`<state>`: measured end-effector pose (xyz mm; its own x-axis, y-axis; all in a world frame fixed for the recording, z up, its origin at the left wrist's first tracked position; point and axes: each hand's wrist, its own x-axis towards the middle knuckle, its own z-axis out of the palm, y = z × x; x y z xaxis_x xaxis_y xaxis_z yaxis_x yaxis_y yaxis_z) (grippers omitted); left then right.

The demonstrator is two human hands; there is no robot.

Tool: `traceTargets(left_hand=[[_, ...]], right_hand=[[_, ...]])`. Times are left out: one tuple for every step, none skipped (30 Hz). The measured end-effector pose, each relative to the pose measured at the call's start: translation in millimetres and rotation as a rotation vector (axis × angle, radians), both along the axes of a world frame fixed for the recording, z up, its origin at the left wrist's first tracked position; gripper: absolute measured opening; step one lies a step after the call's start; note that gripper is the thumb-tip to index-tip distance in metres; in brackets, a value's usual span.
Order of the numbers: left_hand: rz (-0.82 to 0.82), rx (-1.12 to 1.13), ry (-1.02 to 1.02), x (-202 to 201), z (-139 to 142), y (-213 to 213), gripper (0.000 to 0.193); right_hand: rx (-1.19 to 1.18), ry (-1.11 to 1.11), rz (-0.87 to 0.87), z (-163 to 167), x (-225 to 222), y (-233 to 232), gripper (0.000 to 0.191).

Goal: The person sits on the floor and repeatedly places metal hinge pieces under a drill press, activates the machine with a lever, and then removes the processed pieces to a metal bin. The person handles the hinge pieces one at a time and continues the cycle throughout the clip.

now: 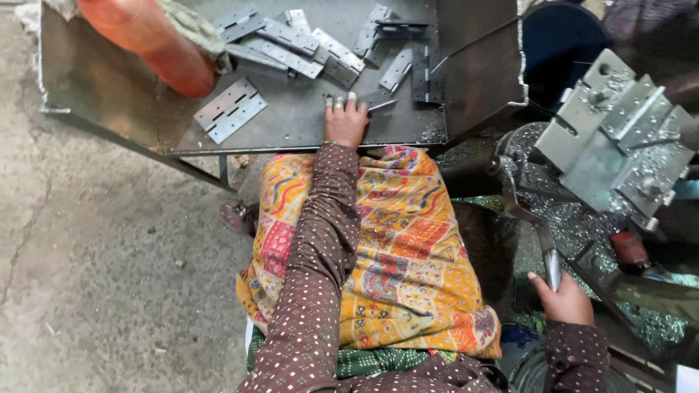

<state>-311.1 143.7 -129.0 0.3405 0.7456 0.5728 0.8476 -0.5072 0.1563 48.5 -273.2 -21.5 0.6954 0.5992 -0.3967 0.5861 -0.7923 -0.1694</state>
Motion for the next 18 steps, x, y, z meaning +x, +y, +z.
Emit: traceTargets(left_hand=[[0.015,0.035,0.028,1,2,-3,0.019],[0.033,0.07,0.057,2,5,-4,0.012],[0.022,-0.086,0.045,5,8,-5,0.011],[0.011,-0.243,0.034,8,11,-6,0.011],[0.003,-0.399,0.025,10,14,-5,0.01],[0.029,-0.407,-0.075,11,17,-5,0.012],[0.057,-0.415,-0.173,11,19,-2,0.015],[0.089,-0.421,-0.269,9,20,-1,0.019],[0.134,-0.472,-0.248,5,20,1,0.017],[0.179,-0.524,-0.224,-1,21,6,0.015],[0.224,-0.582,-0.201,-7,19,5,0.013],[0.203,-0.597,-0.171,-13,18,1,0.014],[0.184,-0.608,-0.145,-17,17,-2,0.015],[0.163,-0.619,-0.12,-19,15,-6,0.016],[0.114,-0.611,-0.154,-18,15,-11,0.021],[0.064,-0.606,-0.186,-12,15,-18,0.025],[0.013,-0.599,-0.219,-5,18,-25,0.029],[-0.003,-0.586,-0.157,3,21,-30,0.032]], right_hand=[[0.001,0.013,-0.003,-1,0,0,0.054],[0.015,0.0,0.011,-1,0,0,0.054],[0.028,-0.016,0.025,-1,-1,1,0.053],[0.04,-0.032,0.041,0,-1,1,0.053],[0.021,-0.002,-0.003,1,-2,3,0.053],[0.001,0.03,-0.046,2,-4,4,0.054],[-0.021,0.066,-0.086,4,-5,5,0.054],[-0.03,0.052,-0.072,5,-6,6,0.055],[-0.039,0.04,-0.055,7,-8,7,0.056],[-0.049,0.029,-0.04,8,-9,9,0.056],[-0.05,0.036,-0.043,9,-10,9,0.057],[-0.05,0.039,-0.045,10,-10,10,0.057],[-0.046,0.039,-0.045,11,-11,11,0.057],[-0.04,0.039,-0.04,12,-11,11,0.057],[-0.036,0.04,-0.038,12,-11,11,0.057],[-0.037,0.041,-0.038,12,-12,11,0.057],[-0.041,0.035,-0.035,12,-12,11,0.057],[-0.041,0.028,-0.032,12,-12,11,0.057]])
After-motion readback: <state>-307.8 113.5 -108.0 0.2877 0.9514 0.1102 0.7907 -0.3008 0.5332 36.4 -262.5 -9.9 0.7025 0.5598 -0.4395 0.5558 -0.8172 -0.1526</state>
